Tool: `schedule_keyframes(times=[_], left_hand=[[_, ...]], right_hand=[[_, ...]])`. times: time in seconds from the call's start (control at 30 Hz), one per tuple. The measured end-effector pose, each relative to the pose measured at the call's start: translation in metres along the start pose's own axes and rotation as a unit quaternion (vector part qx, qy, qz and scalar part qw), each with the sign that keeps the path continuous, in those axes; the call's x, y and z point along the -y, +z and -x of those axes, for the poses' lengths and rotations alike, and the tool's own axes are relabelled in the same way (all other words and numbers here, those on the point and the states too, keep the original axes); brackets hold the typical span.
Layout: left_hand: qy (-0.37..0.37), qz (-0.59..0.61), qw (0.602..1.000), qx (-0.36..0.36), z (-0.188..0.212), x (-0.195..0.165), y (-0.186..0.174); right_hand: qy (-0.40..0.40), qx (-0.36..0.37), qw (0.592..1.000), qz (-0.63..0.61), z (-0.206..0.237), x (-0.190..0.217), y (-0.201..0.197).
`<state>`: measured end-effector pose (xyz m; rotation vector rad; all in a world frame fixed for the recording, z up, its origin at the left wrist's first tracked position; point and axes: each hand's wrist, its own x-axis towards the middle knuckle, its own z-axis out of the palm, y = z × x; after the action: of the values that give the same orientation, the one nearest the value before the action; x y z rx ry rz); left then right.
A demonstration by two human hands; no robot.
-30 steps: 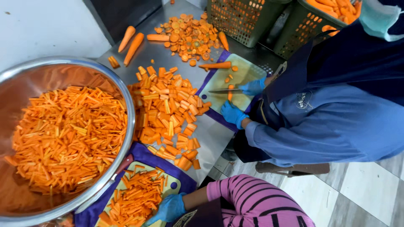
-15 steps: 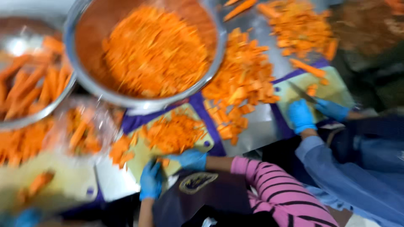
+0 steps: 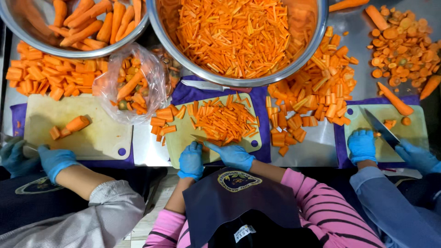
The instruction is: The person cuts carrot segments into thin sticks with a knife on a cutting board, then gathers the cut sticks and transfers them into a large metal bowl, repeating with more carrot pieces from the table.
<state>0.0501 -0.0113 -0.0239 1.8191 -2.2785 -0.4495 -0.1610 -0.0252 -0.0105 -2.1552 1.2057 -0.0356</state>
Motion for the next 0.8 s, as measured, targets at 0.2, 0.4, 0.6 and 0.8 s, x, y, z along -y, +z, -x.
schedule_keyframes(times=[0.2,0.4,0.6,0.8], left_hand=[[-0.050,-0.004,0.999,0.004,-0.004,0.001,0.011],[-0.111,0.055,0.992,0.018,0.003,0.010,0.026],[-0.007,0.020,1.000,-0.021,0.005,0.019,0.027],[0.010,0.053,0.996,-0.068,0.009,0.025,0.029]], right_hand=[[0.013,0.016,1.000,0.007,-0.018,0.008,0.010],[-0.038,-0.098,0.994,-0.015,-0.025,0.005,0.029],[-0.035,-0.075,0.995,0.064,-0.017,0.002,0.035],[-0.056,-0.094,0.993,0.033,-0.021,0.007,0.037]])
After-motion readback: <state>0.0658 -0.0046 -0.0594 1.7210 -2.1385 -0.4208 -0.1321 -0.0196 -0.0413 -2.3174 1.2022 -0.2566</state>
